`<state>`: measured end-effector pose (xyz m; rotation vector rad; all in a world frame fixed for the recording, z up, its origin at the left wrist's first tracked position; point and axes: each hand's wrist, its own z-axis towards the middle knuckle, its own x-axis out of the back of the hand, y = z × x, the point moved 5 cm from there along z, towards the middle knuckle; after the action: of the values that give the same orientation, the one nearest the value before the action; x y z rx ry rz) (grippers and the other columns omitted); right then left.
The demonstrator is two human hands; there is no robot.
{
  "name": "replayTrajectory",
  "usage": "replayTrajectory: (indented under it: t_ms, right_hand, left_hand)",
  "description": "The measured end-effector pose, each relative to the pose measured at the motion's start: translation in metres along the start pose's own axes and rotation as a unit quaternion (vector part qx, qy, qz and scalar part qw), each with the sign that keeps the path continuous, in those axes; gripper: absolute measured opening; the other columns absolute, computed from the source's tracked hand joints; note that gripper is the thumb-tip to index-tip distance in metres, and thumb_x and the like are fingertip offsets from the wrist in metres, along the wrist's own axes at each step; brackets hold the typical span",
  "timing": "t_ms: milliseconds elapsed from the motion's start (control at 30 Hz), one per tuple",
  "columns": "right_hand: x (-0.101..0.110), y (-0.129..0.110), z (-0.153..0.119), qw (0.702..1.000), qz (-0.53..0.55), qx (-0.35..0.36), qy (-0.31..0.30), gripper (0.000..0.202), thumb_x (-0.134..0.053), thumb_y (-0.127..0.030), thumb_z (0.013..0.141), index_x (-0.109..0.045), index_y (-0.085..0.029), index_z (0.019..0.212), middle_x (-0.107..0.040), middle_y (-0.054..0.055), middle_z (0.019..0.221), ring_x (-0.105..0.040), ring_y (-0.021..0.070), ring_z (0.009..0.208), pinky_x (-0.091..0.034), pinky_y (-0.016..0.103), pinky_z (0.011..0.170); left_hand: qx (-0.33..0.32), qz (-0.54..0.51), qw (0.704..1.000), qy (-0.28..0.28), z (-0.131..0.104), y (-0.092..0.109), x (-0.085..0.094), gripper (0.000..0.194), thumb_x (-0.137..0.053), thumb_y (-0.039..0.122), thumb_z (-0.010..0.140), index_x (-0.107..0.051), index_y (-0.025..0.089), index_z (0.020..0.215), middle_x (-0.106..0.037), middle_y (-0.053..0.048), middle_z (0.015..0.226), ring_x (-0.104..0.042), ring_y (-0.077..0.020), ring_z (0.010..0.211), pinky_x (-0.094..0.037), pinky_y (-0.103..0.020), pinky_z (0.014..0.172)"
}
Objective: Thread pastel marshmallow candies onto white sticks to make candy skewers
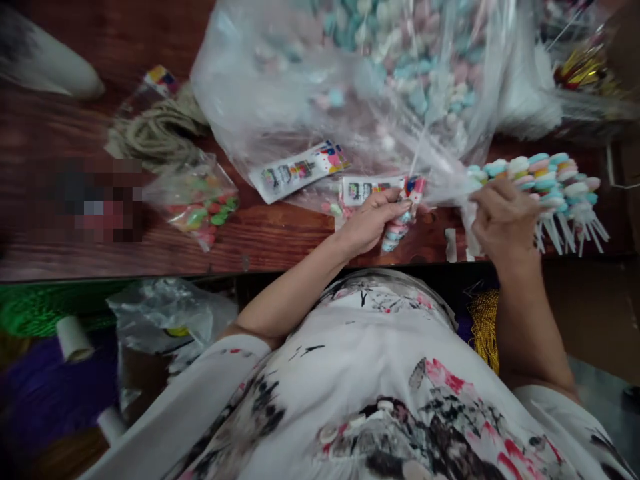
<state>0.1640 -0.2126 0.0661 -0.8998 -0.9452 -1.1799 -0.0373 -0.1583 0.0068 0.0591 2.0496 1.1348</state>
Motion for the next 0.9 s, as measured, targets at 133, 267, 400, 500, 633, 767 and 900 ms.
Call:
replayTrajectory:
  t_ms: [133,267,400,500,633,767,900]
  right_hand:
    - [-0.026,-0.026,-0.02,0.99,0.027,0.061,-0.121,0.027,-0.049,-0.01,0.089,-0.074,-0.018,0.094,-0.069,0.008,0.085,-0.062,0.0198,0.073,-0.045,0.032,0.062]
    - [-0.001,-0.05,-0.02,0.99,0.119,0.072,0.037,0.037,-0.056,-0.016,0.094,-0.064,-0.022,0.13,-0.062,0.015,0.131,-0.063,0.0224,0.101,-0.051,0.035,0.082]
    - [0.018,-0.071,-0.009,0.97,0.083,0.226,0.029,0.045,-0.051,-0.012,0.096,-0.058,-0.027,0.138,-0.061,0.007,0.142,-0.057,0.0254,0.114,-0.043,0.045,0.094]
    - [0.021,-0.065,0.0,0.96,0.08,0.268,0.017,0.034,-0.05,-0.013,0.097,-0.062,-0.017,0.13,-0.073,0.007,0.117,-0.058,0.0212,0.091,-0.039,0.043,0.083]
    - [0.01,-0.048,0.009,0.968,0.079,0.235,-0.027,0.013,-0.055,-0.012,0.092,-0.067,-0.017,0.095,-0.068,0.004,0.079,-0.054,0.0209,0.078,-0.035,0.039,0.074]
    - [-0.003,-0.029,0.023,0.969,0.091,0.142,-0.183,0.009,-0.064,-0.01,0.078,-0.065,-0.018,0.081,-0.068,0.005,0.078,-0.058,0.0228,0.082,-0.039,0.037,0.076]
    - [0.004,0.014,0.067,0.924,0.2,0.152,-0.288,0.02,-0.059,-0.011,0.085,-0.065,-0.019,0.068,-0.067,0.0,0.068,-0.059,0.015,0.069,-0.04,0.027,0.066]
  left_hand:
    - [-0.008,0.077,0.996,-0.041,-0.01,0.006,0.002,0.02,-0.065,0.034,0.083,-0.059,0.015,0.083,-0.068,-0.002,0.07,-0.054,-0.0063,0.054,-0.038,-0.013,0.048]
    - [0.086,0.063,0.993,-0.048,-0.013,0.001,-0.002,0.03,-0.072,0.041,0.075,-0.056,0.016,0.081,-0.06,0.003,0.062,-0.056,-0.0092,0.05,-0.054,-0.024,0.052]
    - [0.168,0.119,0.97,-0.127,-0.009,-0.005,-0.014,0.034,-0.073,0.045,0.07,-0.056,0.016,0.075,-0.058,0.002,0.058,-0.054,-0.0107,0.044,-0.051,-0.025,0.044]
    - [0.22,0.152,0.943,-0.198,-0.005,-0.003,-0.021,0.042,-0.075,0.053,0.071,-0.055,0.017,0.08,-0.058,0.003,0.062,-0.053,-0.0096,0.046,-0.048,-0.023,0.047]
    - [0.205,0.288,0.902,-0.249,0.004,0.009,-0.031,0.044,-0.061,0.062,0.083,-0.052,0.019,0.087,-0.058,0.001,0.074,-0.056,-0.0119,0.059,-0.049,-0.026,0.058]
    - [0.019,0.619,0.762,-0.188,0.019,0.026,-0.05,0.022,-0.037,0.03,0.098,-0.056,0.018,0.097,-0.063,-0.008,0.1,-0.058,-0.0213,0.093,-0.05,-0.039,0.089]
    - [-0.049,0.733,0.657,-0.169,0.023,0.032,-0.061,0.03,-0.032,0.011,0.093,-0.057,0.017,0.106,-0.062,-0.012,0.108,-0.056,-0.0237,0.099,-0.047,-0.042,0.094]
